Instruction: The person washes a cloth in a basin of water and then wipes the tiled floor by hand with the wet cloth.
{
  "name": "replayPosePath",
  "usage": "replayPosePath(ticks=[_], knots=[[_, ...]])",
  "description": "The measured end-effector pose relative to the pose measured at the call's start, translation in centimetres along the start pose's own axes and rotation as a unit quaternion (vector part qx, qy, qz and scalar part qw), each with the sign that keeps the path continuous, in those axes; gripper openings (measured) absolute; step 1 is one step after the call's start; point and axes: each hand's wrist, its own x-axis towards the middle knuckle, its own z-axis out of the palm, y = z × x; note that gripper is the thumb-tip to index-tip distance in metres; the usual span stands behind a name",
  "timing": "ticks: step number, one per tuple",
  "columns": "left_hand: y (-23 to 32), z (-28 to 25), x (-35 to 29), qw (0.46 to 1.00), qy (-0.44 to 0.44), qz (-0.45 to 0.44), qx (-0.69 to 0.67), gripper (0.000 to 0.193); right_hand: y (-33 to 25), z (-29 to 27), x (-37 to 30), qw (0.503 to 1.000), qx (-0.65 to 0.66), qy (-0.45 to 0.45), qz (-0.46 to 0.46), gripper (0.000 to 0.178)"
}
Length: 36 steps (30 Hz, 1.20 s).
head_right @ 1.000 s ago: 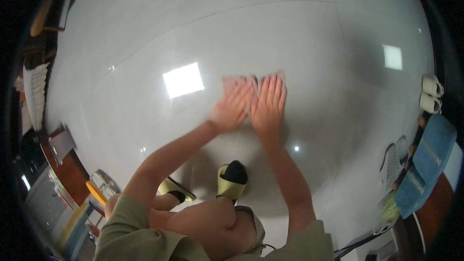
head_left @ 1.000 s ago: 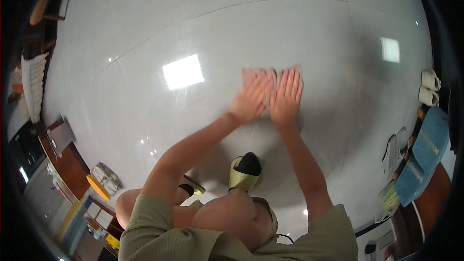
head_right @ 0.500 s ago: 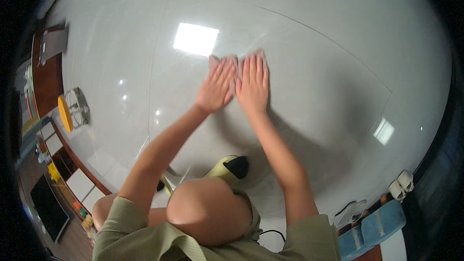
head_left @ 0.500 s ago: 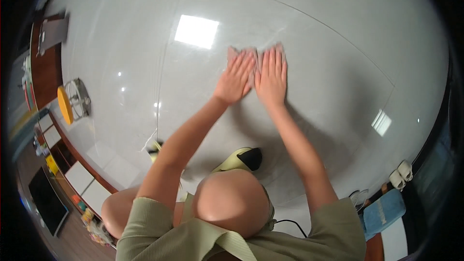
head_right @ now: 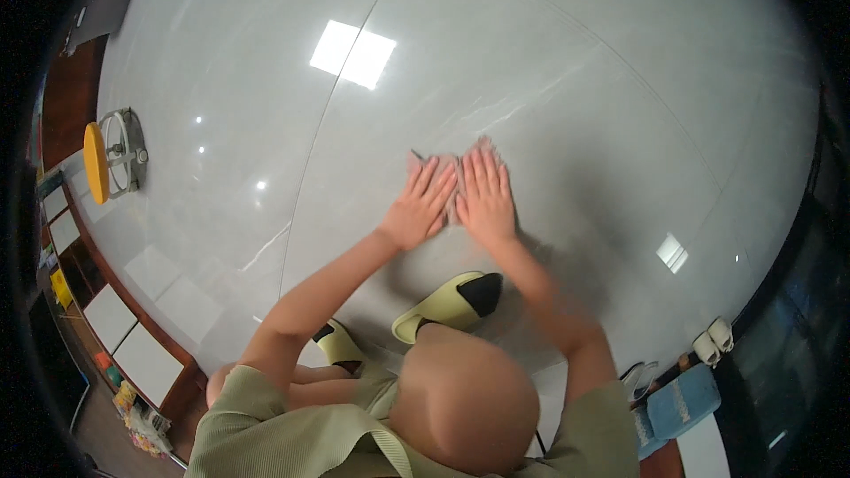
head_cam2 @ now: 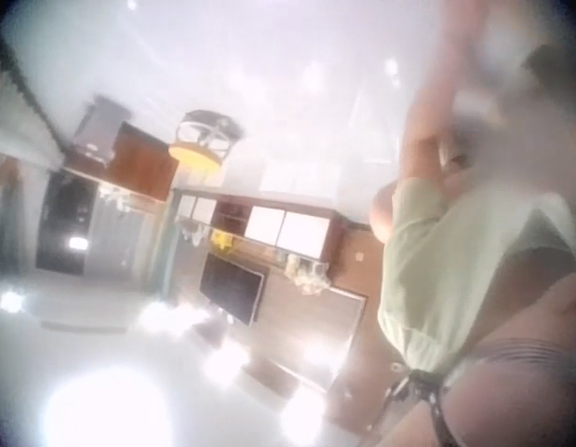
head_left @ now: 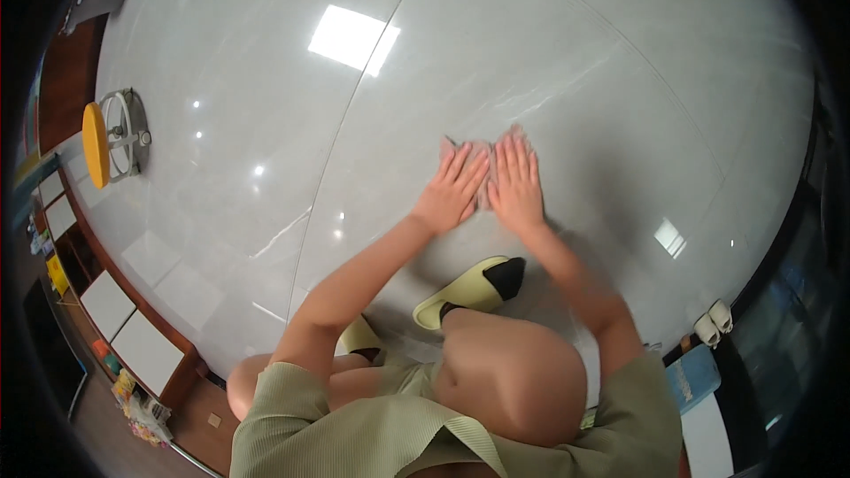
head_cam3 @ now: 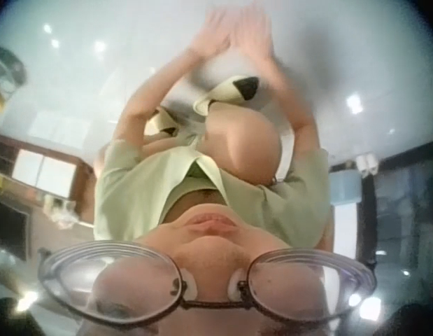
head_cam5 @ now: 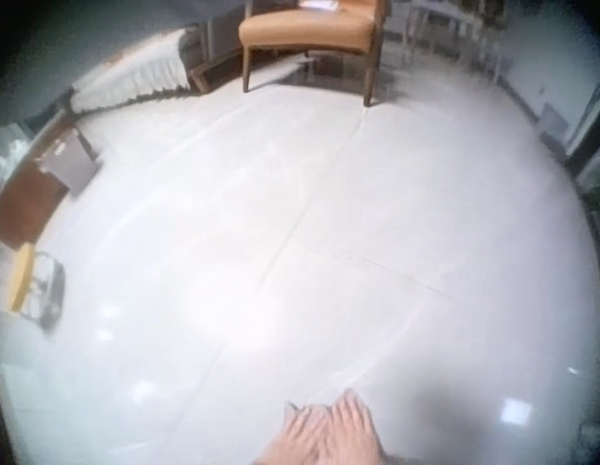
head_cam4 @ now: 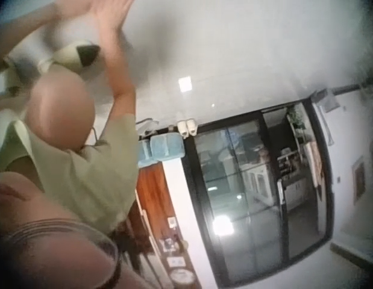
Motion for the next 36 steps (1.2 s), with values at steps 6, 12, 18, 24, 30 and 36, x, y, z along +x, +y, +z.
replayPosePath(ticks=[6, 12, 18, 24, 30, 36], knots=[[-8.2, -3.1, 1.6, 0.997, 0.055, -0.026, 0.047, 0.071, -2.8, 0.2, 9.2, 0.997, -0.010, 0.078, 0.001, 0.066], [-17.0, -5.7, -0.2, 0.983, 0.154, -0.088, 0.043, 0.066, -9.1, 1.9, 17.3, 0.985, -0.037, 0.163, 0.048, 0.062], [-15.8, -2.8, -8.2, 0.971, 0.159, -0.169, 0.057, 0.065, -14.5, 3.4, 16.3, 0.987, -0.038, 0.158, 0.014, 0.061], [-5.3, 3.6, -21.1, 0.996, 0.005, -0.086, 0.022, 0.069, -20.1, 5.0, 1.0, 0.994, -0.016, -0.034, -0.099, 0.058], [-4.1, 5.2, -22.4, 0.999, 0.008, -0.048, -0.001, 0.066, -19.4, 6.0, -2.2, 0.994, 0.011, -0.049, -0.100, 0.056], [-15.0, -2.1, -12.8, 0.983, 0.073, -0.089, 0.145, 0.057, -18.5, 4.4, 11.1, 0.988, -0.015, 0.154, 0.025, 0.061]])
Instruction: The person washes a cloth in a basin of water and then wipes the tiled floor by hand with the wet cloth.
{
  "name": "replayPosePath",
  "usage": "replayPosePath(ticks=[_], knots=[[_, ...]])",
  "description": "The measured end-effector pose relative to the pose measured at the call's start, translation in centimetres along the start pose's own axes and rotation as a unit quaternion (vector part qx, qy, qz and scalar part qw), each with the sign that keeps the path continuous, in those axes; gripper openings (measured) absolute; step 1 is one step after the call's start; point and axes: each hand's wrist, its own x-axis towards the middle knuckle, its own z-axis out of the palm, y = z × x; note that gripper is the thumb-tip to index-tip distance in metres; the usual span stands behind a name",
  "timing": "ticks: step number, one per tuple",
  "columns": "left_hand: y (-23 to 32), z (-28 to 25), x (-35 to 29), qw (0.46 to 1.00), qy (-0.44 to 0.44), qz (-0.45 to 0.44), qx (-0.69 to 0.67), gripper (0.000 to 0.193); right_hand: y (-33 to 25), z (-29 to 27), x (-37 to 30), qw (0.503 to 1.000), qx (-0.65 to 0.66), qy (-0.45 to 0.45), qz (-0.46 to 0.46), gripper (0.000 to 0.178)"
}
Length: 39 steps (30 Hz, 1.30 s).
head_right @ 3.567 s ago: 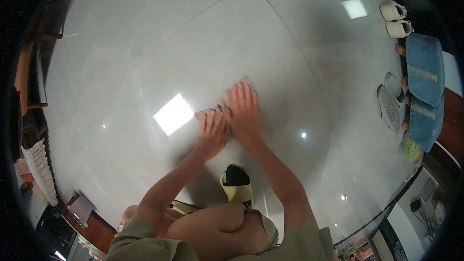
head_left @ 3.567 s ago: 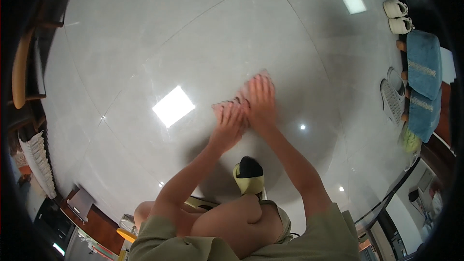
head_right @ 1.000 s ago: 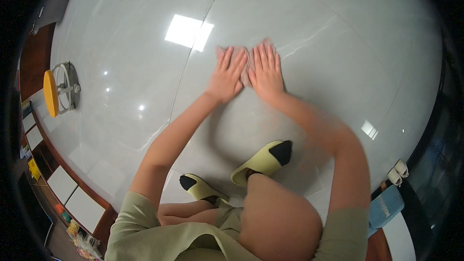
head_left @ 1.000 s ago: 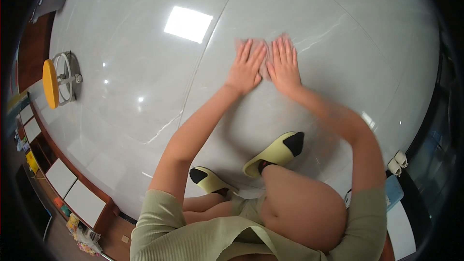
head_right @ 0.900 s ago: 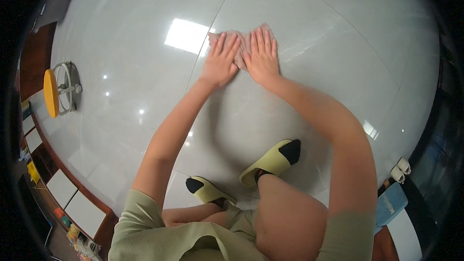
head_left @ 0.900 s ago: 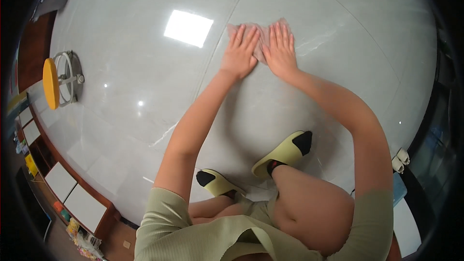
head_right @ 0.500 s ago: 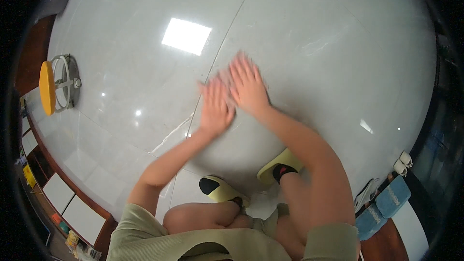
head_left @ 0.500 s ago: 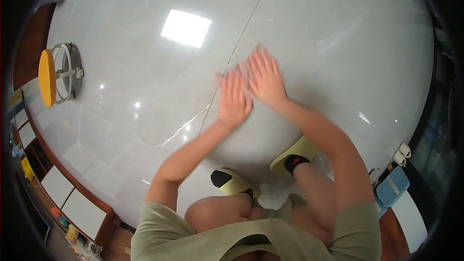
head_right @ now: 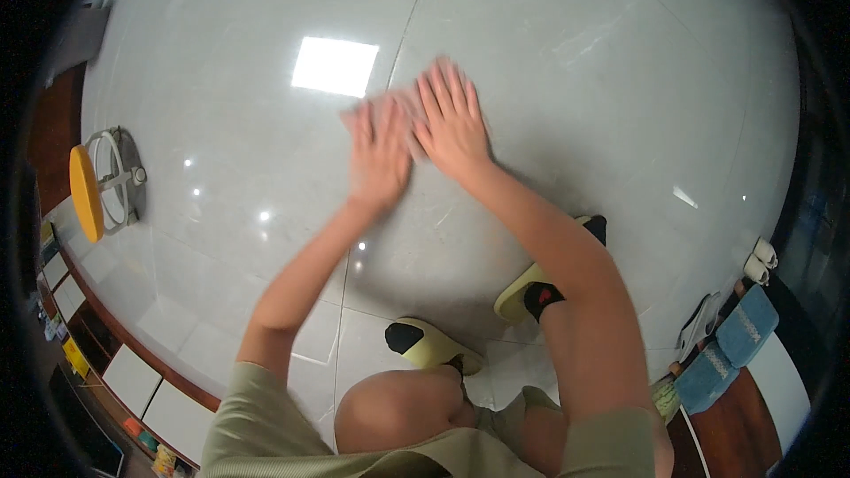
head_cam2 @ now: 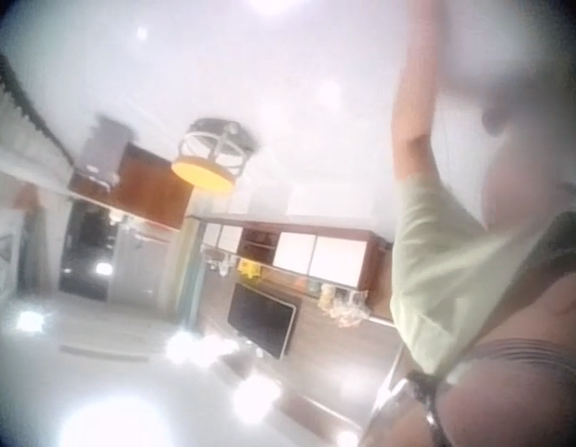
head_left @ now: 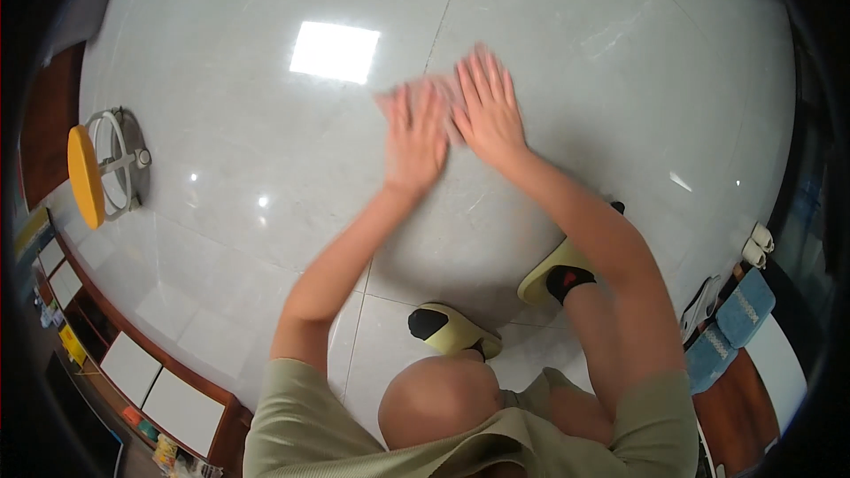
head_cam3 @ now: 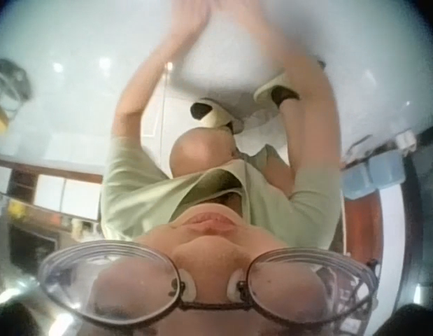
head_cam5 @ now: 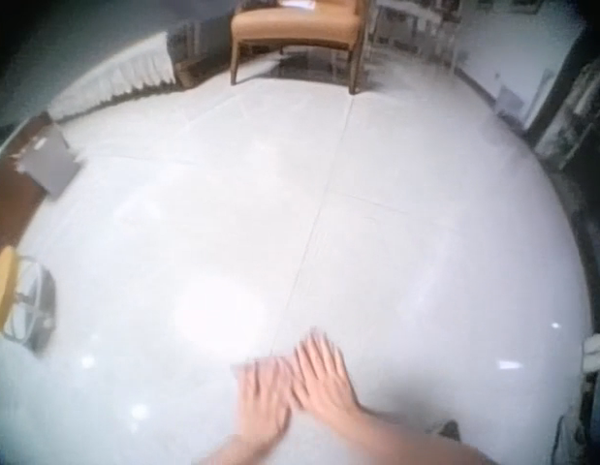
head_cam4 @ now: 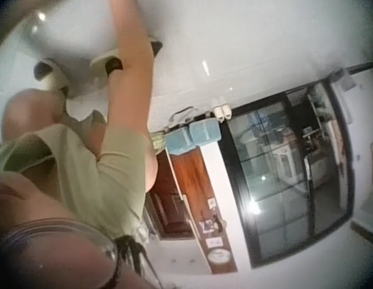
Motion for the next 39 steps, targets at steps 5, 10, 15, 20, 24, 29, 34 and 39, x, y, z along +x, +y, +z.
replayPosePath(ticks=[5, 10, 15, 20, 24, 29, 34, 39], knots=[[-7.1, -0.2, 7.4, 0.979, 0.125, -0.156, -0.027, 0.056, -1.5, 4.1, 11.4, 0.987, 0.014, 0.127, 0.099, 0.058], [-4.8, 0.7, 4.4, 0.965, 0.138, -0.202, -0.093, 0.060, -3.6, 4.6, 11.9, 0.997, -0.047, 0.056, -0.035, 0.053], [1.2, 1.0, -5.3, 0.980, 0.043, -0.156, -0.113, 0.062, -5.8, 2.1, 4.0, 0.987, 0.008, -0.017, -0.161, 0.052], [6.1, 2.2, -12.7, 0.988, -0.053, -0.099, -0.104, 0.064, -6.7, -0.2, -6.2, 0.990, 0.046, -0.066, -0.115, 0.052], [7.6, 2.3, -15.8, 0.984, -0.085, 0.002, -0.157, 0.064, -7.7, -0.3, -14.7, 0.996, 0.010, -0.083, 0.036, 0.051], [5.4, 1.3, -14.0, 0.992, -0.089, -0.007, -0.087, 0.066, -8.4, 0.0, -14.4, 0.994, -0.007, -0.079, 0.069, 0.050], [1.6, 1.7, -7.8, 0.988, 0.013, -0.096, -0.119, 0.068, -8.4, 1.9, -4.6, 0.995, -0.035, -0.010, 0.093, 0.057], [1.3, 1.5, -4.5, 0.977, 0.084, -0.166, -0.107, 0.068, -8.0, 1.8, -1.1, 0.981, 0.012, 0.007, 0.193, 0.063]])
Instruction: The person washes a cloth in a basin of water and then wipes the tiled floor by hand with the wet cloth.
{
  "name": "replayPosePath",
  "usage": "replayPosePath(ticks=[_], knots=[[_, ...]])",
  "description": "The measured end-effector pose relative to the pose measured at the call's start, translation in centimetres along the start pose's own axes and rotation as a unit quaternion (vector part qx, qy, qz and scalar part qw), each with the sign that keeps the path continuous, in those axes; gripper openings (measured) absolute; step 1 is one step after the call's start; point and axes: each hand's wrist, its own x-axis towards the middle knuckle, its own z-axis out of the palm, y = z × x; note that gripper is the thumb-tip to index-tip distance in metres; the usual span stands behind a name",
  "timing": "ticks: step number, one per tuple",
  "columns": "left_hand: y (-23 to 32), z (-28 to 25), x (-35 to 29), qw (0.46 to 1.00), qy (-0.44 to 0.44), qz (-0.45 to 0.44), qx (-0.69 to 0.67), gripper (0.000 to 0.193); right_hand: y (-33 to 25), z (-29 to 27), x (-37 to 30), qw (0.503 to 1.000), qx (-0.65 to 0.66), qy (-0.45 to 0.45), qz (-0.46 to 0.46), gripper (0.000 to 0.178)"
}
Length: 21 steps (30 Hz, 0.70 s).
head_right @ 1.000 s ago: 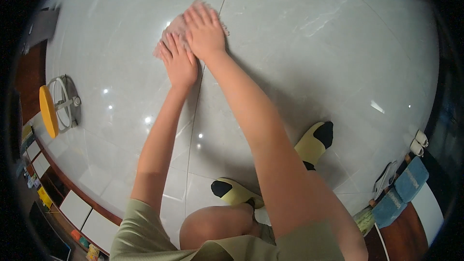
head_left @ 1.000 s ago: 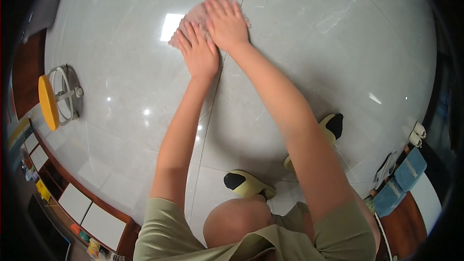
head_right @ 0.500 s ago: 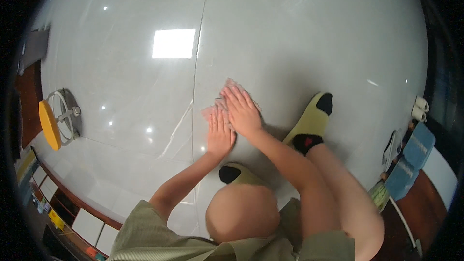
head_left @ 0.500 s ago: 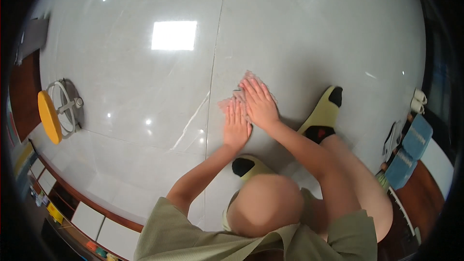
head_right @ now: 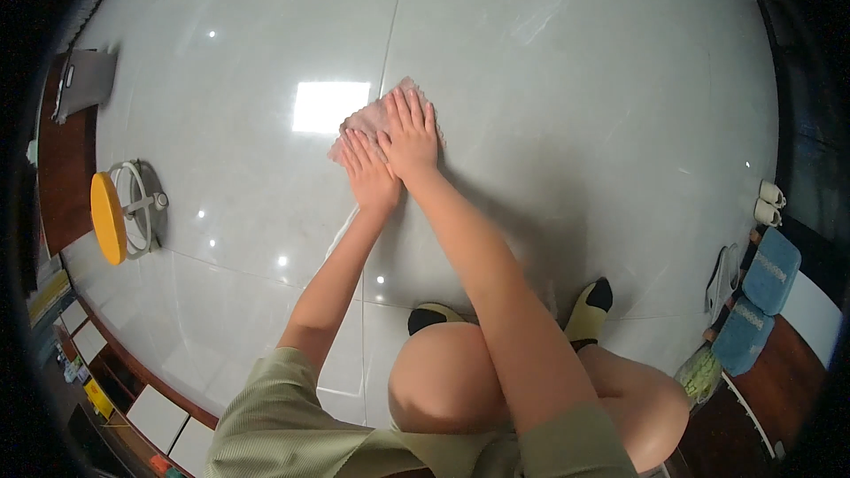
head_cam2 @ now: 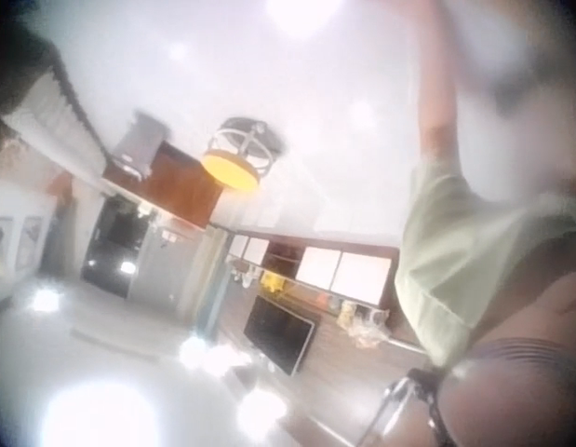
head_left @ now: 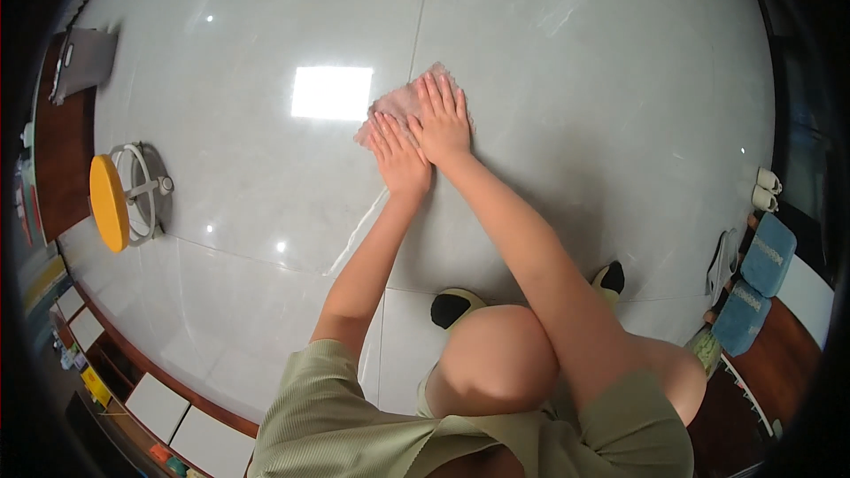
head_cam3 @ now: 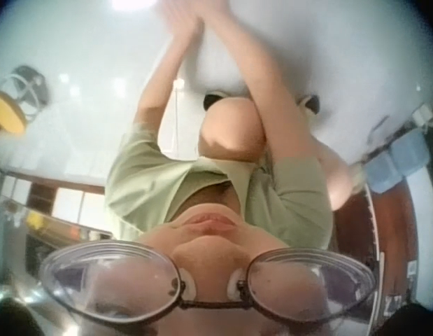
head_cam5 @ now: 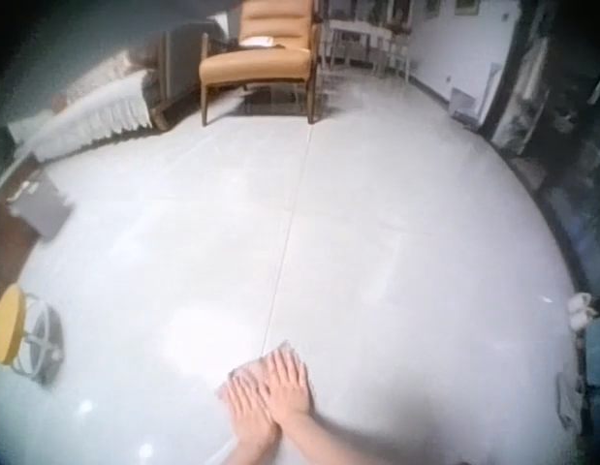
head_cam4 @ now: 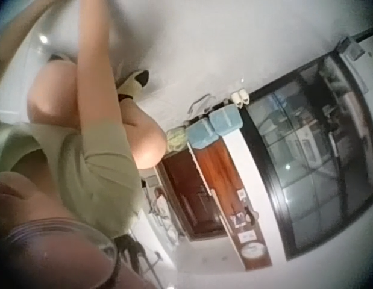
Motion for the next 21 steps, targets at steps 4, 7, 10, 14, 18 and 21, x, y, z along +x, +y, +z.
replayPosePath(ticks=[4, 7, 10, 14, 18, 21], knots=[[3.5, 1.4, -2.0, 0.999, -0.042, 0.017, 0.008, 0.069, 4.4, -0.5, -2.8, 0.999, -0.019, -0.016, -0.046, 0.063], [7.8, 2.4, -4.9, 0.974, -0.142, 0.135, 0.118, 0.068, 9.8, -2.9, -7.2, 0.993, -0.064, -0.054, -0.079, 0.060], [14.8, 2.9, -8.1, 0.945, -0.214, 0.214, 0.121, 0.067, 16.6, -6.4, -11.6, 0.985, -0.120, -0.095, -0.082, 0.058], [19.6, 5.6, -12.0, 0.942, -0.205, 0.260, 0.055, 0.068, 23.4, -8.9, -15.5, 0.978, -0.129, -0.112, -0.123, 0.057], [19.8, 6.5, -13.0, 0.941, -0.179, 0.283, 0.046, 0.069, 24.7, -9.6, -15.0, 0.974, -0.081, -0.127, -0.171, 0.056], [19.0, 6.0, -13.2, 0.947, -0.172, 0.269, 0.031, 0.070, 24.1, -9.1, -14.0, 0.971, -0.051, -0.100, -0.213, 0.057]])
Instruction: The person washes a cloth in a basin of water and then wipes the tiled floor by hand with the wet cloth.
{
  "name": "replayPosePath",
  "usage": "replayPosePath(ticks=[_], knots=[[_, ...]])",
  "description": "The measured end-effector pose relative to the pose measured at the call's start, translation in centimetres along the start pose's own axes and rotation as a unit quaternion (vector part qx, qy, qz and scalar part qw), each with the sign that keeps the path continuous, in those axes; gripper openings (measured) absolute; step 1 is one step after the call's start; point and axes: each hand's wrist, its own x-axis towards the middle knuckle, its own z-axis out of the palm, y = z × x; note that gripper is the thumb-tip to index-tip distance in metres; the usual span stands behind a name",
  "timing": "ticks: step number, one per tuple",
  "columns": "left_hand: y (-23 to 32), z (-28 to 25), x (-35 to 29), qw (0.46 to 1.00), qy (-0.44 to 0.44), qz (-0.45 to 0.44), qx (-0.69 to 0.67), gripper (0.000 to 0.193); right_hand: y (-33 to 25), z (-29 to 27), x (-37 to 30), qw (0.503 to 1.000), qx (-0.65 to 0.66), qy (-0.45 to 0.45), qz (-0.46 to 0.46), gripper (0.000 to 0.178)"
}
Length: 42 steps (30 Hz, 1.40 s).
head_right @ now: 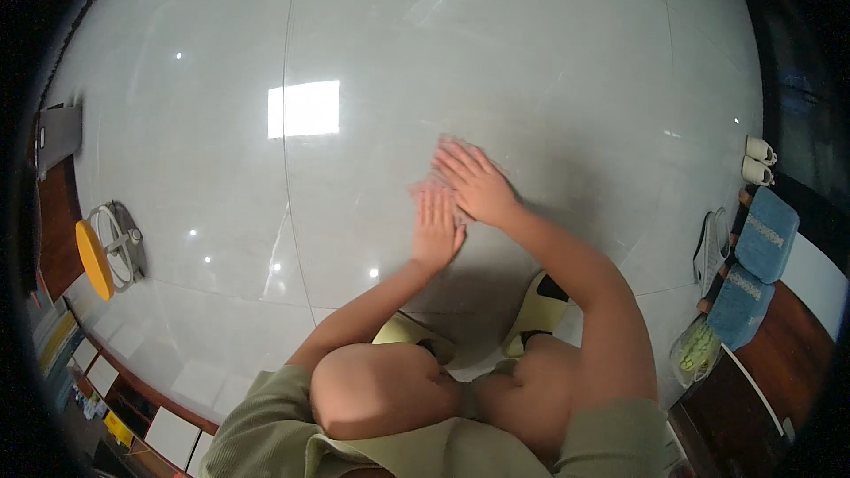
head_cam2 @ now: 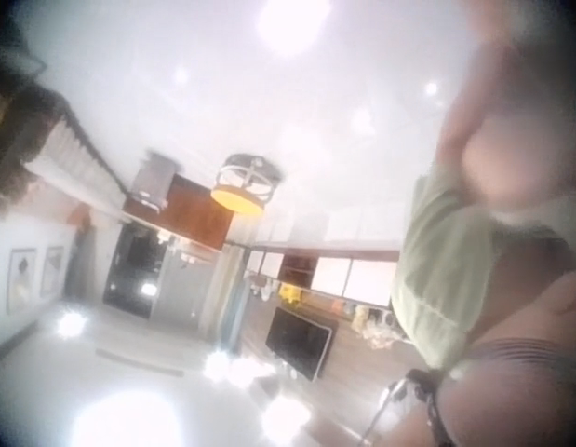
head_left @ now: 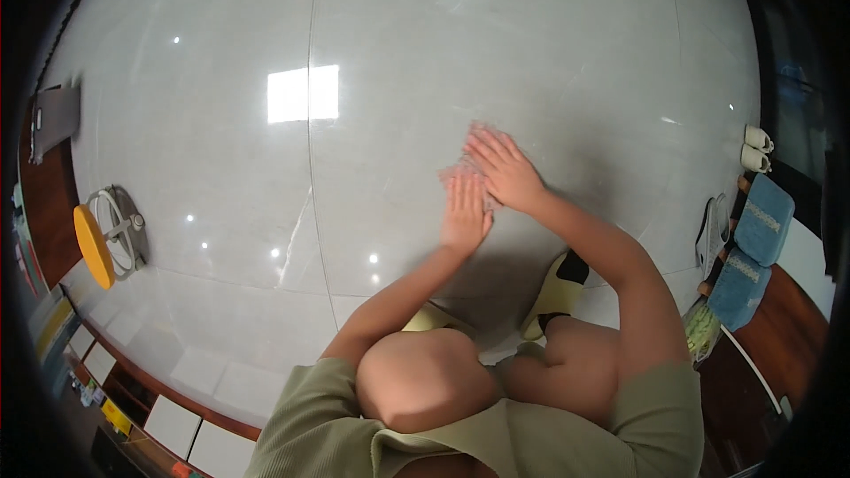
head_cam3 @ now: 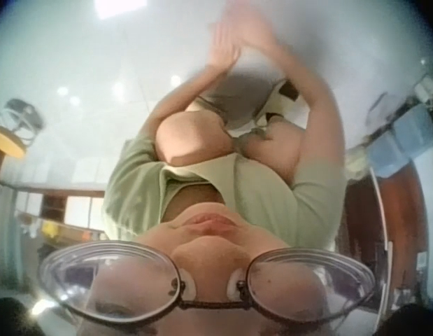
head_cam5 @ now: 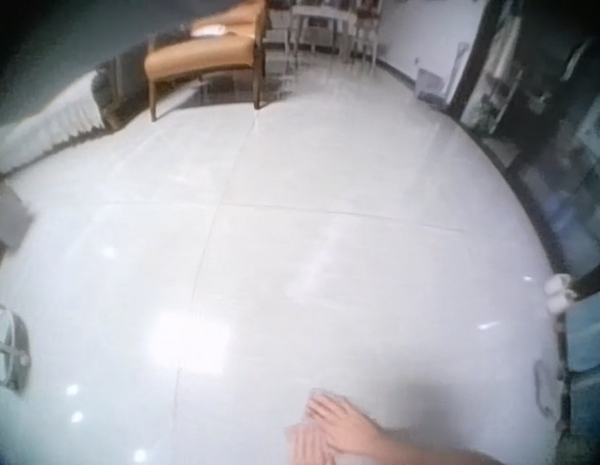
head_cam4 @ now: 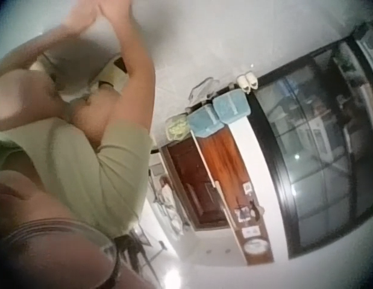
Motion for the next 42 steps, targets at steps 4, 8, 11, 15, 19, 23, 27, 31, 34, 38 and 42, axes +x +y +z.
replayPosePath(ticks=[4, 8, 11, 15, 19, 23, 27, 31, 34, 38, 42], knots=[[-3.9, -1.6, -1.2, 0.996, -0.001, -0.073, 0.040, 0.072, -2.2, 1.2, 5.4, 0.995, 0.027, 0.040, -0.083, 0.055], [-11.5, -3.9, 0.4, 0.995, 0.037, -0.056, 0.075, 0.073, -4.3, 1.6, 12.7, 0.990, 0.059, 0.105, -0.080, 0.053], [-12.5, -5.7, 4.6, 0.995, 0.008, -0.029, 0.100, 0.074, -2.6, 1.5, 14.1, 0.991, 0.015, 0.129, 0.035, 0.052], [-7.2, -4.5, 8.8, 0.991, 0.020, -0.056, 0.123, 0.073, 3.4, 0.2, 11.8, 0.992, 0.014, 0.119, 0.031, 0.052], [2.6, -1.7, 11.9, 0.993, -0.039, -0.004, 0.107, 0.067, 9.1, -0.5, 2.6, 0.983, 0.001, 0.092, 0.160, 0.054], [13.9, 1.2, 10.6, 0.988, -0.107, 0.087, 0.072, 0.066, 11.8, -0.2, -10.8, 0.965, 0.028, 0.043, 0.258, 0.056], [18.0, 3.7, 7.4, 0.992, -0.067, 0.095, 0.045, 0.066, 10.9, 0.6, -16.4, 0.960, 0.040, 0.018, 0.275, 0.056], [17.9, 3.2, 7.7, 0.991, -0.112, 0.063, 0.020, 0.068, 11.0, 0.6, -15.6, 0.964, 0.022, 0.035, 0.261, 0.059], [14.4, 3.0, 7.0, 0.994, -0.102, -0.002, 0.045, 0.070, 9.9, -0.5, -10.0, 0.982, 0.080, 0.049, 0.167, 0.057], [9.6, 1.1, 9.3, 0.990, -0.065, -0.093, 0.085, 0.071, 10.8, -1.3, -2.1, 0.982, 0.115, 0.136, 0.056, 0.050], [5.0, -0.9, 14.0, 0.991, 0.021, -0.086, 0.095, 0.070, 13.1, -2.0, 5.9, 0.972, 0.102, 0.204, 0.057, 0.045]])
